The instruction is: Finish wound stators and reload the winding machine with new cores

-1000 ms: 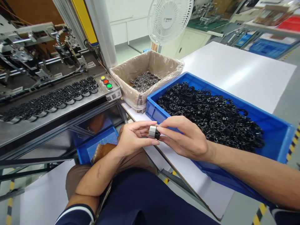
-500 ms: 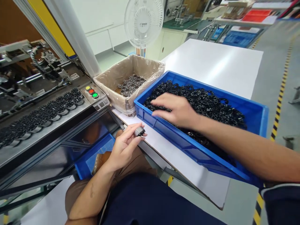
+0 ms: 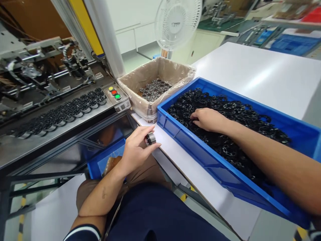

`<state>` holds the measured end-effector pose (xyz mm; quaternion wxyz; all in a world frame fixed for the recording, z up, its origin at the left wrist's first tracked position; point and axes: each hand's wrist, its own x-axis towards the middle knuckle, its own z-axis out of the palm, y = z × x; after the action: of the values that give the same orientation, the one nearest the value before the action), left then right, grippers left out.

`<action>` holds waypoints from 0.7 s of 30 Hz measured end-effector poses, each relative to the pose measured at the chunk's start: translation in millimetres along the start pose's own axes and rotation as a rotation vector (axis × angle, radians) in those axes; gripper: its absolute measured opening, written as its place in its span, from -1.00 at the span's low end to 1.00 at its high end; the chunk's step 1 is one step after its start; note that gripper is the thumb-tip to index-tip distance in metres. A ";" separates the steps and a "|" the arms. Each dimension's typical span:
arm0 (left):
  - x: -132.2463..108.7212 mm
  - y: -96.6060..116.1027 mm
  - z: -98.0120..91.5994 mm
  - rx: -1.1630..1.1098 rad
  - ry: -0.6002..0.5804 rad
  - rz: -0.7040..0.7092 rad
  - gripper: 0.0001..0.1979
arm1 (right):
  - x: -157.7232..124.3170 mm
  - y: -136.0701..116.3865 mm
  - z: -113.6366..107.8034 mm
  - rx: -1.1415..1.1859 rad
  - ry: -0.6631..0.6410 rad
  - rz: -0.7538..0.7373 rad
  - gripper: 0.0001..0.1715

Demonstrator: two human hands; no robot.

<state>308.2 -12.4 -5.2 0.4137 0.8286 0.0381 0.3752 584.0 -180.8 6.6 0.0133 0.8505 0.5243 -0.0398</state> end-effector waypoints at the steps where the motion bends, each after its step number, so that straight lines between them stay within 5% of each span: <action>1: 0.5 1.0 -2.4 0.015 0.007 0.031 -0.54 | -0.2 1.5 -2.4 -0.008 0.031 -0.003 -0.77; 5: 0.4 2.3 -8.8 -0.023 -0.008 0.042 -0.55 | -10.4 -13.4 -18.1 0.043 0.285 -0.030 -0.82; 9: -1.8 6.3 -5.0 -0.216 -0.079 -0.091 -0.53 | -41.6 -70.0 -38.5 0.420 0.664 -0.284 -0.96; 14: -2.1 17.2 11.2 -0.651 -0.159 -0.308 -0.48 | -67.6 -124.6 -38.8 0.598 0.671 -0.568 -0.84; 21: 2.2 24.9 24.4 -0.769 -0.089 -0.356 -0.50 | -66.9 -121.7 -27.0 0.501 0.740 -0.658 -0.90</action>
<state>319.6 -44.0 4.7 0.7523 0.6098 0.0198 0.2486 446.9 -184.0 41.3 -0.3877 0.5762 0.7066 0.1362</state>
